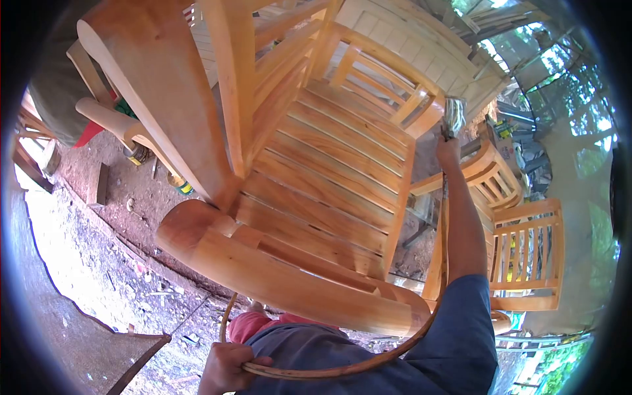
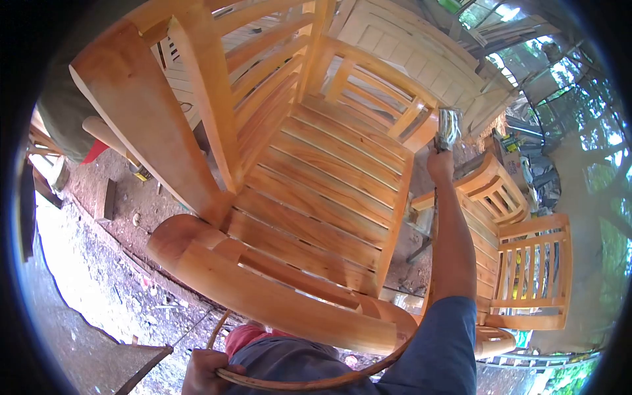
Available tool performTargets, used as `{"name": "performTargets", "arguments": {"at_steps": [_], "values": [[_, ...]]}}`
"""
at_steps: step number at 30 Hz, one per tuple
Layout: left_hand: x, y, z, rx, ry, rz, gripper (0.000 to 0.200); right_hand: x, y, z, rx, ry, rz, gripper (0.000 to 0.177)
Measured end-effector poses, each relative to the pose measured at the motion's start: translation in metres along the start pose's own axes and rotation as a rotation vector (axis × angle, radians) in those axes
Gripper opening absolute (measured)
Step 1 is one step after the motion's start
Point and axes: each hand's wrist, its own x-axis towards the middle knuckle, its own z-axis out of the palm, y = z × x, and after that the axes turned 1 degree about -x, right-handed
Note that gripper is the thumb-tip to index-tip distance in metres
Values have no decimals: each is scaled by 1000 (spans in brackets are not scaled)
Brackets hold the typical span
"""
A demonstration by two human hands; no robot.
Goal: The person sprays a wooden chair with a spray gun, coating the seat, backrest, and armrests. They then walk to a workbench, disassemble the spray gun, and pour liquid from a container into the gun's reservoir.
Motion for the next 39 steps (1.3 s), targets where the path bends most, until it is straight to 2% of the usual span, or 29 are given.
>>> {"name": "performTargets", "arguments": {"at_steps": [1,4,5,7,11,13,14,15,19,22,28,31,35,39], "values": [[2,3,-1,-6,10,11,38,6,18,8,-87,79,-63,42],[1,2,-7,-23,9,-18,36,13,33,26,28,153,-65,36],[-2,-1,-10,44,-16,-32,33,13,35,30,166,49,-21,36],[-4,-7,-3,27,18,-15,34,-21,-21,15,437,-159,67,38],[-15,-13,-7,79,-86,-106,27,-53,-98,15,435,-288,17,39],[-19,-22,-10,80,27,-52,38,-65,-132,19,447,-334,11,39],[-22,-25,-10,80,85,-29,45,-64,-140,28,465,-354,8,38],[-23,-22,-12,63,135,-60,43,-63,-148,36,484,-373,5,38],[-31,-23,-20,-8,164,-93,43,-68,-173,53,756,-512,12,36],[-33,-27,-23,30,141,-66,44,-72,-176,58,771,-539,21,35],[-24,-30,-37,42,140,-59,46,-57,-118,61,348,-228,-29,37],[-20,-37,-44,59,60,-23,46,-48,-70,47,255,-175,-77,39],[-6,-34,-49,-17,-19,-35,44,-64,-35,2,182,-141,59,37],[3,-33,-58,-5,-90,55,47,-63,28,-25,56,-65,-14,32]]}}
